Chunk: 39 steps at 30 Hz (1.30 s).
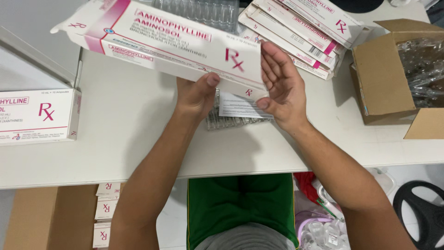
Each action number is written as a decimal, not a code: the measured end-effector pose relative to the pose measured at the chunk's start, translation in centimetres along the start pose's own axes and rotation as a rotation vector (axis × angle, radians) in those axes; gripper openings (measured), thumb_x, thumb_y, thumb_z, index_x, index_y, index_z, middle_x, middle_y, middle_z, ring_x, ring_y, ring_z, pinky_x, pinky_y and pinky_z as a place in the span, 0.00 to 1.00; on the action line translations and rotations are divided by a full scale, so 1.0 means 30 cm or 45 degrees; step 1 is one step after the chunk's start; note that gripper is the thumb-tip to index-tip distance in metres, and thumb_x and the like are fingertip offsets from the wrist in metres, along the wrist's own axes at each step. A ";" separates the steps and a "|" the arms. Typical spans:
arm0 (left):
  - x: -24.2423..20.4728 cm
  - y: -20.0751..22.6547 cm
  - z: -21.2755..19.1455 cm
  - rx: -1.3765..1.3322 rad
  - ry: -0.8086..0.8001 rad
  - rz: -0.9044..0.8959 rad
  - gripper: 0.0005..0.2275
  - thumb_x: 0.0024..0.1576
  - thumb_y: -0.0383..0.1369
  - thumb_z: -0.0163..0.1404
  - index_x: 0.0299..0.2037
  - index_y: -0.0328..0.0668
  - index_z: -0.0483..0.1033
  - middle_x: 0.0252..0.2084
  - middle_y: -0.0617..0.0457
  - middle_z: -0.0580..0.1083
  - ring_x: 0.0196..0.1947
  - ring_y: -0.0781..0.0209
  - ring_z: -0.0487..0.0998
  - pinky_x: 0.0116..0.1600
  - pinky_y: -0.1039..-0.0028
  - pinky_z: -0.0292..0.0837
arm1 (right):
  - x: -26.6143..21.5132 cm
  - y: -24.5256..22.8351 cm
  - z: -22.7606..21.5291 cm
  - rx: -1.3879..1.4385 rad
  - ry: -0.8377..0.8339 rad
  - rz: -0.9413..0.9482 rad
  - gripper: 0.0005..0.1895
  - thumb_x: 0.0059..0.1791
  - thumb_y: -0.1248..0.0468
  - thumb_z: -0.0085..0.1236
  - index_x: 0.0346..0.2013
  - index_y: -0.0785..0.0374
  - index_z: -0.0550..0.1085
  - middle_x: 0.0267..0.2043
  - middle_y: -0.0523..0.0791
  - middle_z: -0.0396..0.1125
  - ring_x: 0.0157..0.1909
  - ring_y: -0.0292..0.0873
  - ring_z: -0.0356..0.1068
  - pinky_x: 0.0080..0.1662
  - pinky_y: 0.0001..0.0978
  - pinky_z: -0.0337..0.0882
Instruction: The person unpacks a box of Aminophylline ampoules, removes them from plastic trays, and places them into a new cardboard box. They also fold and place the product packaging into the box alongside the ampoules.
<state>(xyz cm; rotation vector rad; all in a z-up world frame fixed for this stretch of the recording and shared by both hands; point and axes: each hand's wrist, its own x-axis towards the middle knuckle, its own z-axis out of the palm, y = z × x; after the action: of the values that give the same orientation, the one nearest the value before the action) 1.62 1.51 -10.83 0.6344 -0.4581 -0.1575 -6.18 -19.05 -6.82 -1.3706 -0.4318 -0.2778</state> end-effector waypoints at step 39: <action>0.136 0.246 -0.184 -0.051 0.156 0.299 0.39 0.59 0.61 0.44 0.66 0.30 0.62 0.56 0.32 0.72 0.50 0.45 0.80 0.57 0.57 0.78 | 0.066 -0.105 -0.077 -1.399 -0.947 0.391 0.58 0.26 0.58 0.76 0.67 0.51 0.58 0.65 0.51 0.57 0.69 0.57 0.51 0.68 0.62 0.41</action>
<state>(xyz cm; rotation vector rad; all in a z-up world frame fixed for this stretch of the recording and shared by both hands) 7.81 9.21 -8.82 0.5432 -0.4067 0.0944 -5.48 -21.78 -3.46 -2.6012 -0.7107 0.3396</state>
